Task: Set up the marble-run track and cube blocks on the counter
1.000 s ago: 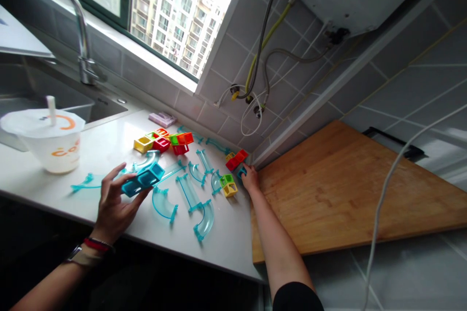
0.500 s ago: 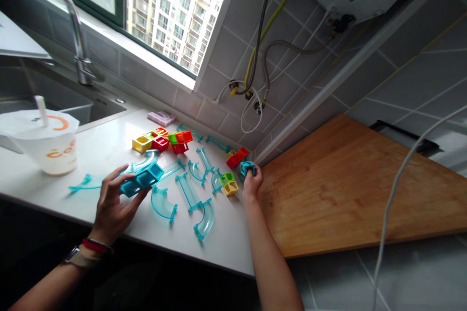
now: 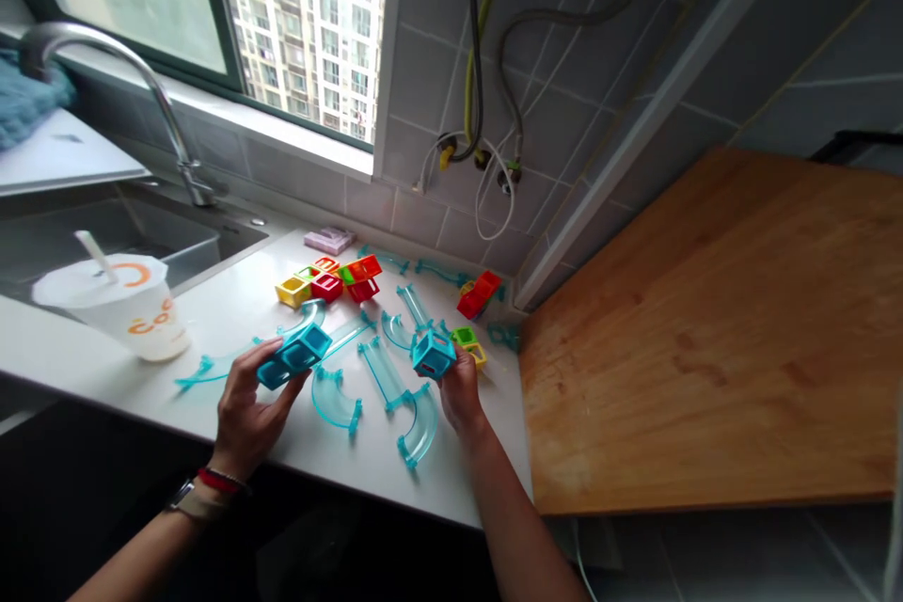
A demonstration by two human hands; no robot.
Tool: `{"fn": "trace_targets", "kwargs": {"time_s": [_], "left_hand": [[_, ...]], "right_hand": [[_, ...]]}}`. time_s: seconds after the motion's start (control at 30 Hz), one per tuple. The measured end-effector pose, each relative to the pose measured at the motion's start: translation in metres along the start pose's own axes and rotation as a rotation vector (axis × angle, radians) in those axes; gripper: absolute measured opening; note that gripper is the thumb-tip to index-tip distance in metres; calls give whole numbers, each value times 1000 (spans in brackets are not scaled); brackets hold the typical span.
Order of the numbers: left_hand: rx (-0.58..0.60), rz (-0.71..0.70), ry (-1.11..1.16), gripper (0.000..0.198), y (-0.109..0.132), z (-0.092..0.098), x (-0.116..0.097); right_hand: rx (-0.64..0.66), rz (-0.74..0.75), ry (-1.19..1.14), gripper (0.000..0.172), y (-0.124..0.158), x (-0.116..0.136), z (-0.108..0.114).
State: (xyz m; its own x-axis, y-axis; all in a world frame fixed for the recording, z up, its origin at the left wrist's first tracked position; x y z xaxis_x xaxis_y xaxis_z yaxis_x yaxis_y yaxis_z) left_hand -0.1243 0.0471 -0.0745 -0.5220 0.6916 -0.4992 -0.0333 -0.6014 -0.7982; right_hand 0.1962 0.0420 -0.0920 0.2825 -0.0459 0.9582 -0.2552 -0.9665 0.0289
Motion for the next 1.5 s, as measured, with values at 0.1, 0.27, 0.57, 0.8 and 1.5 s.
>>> {"fn": "trace_targets", "kwargs": {"time_s": [0.1,0.27,0.57,0.8,1.5], "left_hand": [[48,-37,-6,52,-2,-5,-8],[81,-66,-97,52,-1,-8,-17],[108,-117,-108,50,-12,-2,-54],[255,-250,42,45,-29,-6,-106],[308,-337,103,50,-20,-22,-120]], "right_hand": [[20,-14,-41,33,-1,-5,4],[32,-44,-103,32,3,-9,12],[163,-78,-90,34,14,-8,-9],[258,-100,-31,32,21,-1,-21],[377,-61,120,22,25,-11,-31]]}}
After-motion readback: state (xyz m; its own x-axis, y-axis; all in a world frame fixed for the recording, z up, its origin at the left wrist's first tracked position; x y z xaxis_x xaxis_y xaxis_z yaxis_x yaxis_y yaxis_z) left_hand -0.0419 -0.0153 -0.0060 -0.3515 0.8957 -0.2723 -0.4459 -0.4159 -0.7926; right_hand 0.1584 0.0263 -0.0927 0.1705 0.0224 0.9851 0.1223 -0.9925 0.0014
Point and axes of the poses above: each hand's wrist, its own y-axis away from the middle knuckle, its own z-axis out of the back of the hand, x = y × z, the point moved 8 cm from there along -y, towards the middle knuckle, and after that the axes turned 9 degrees about -z, right-handed, at the moved point
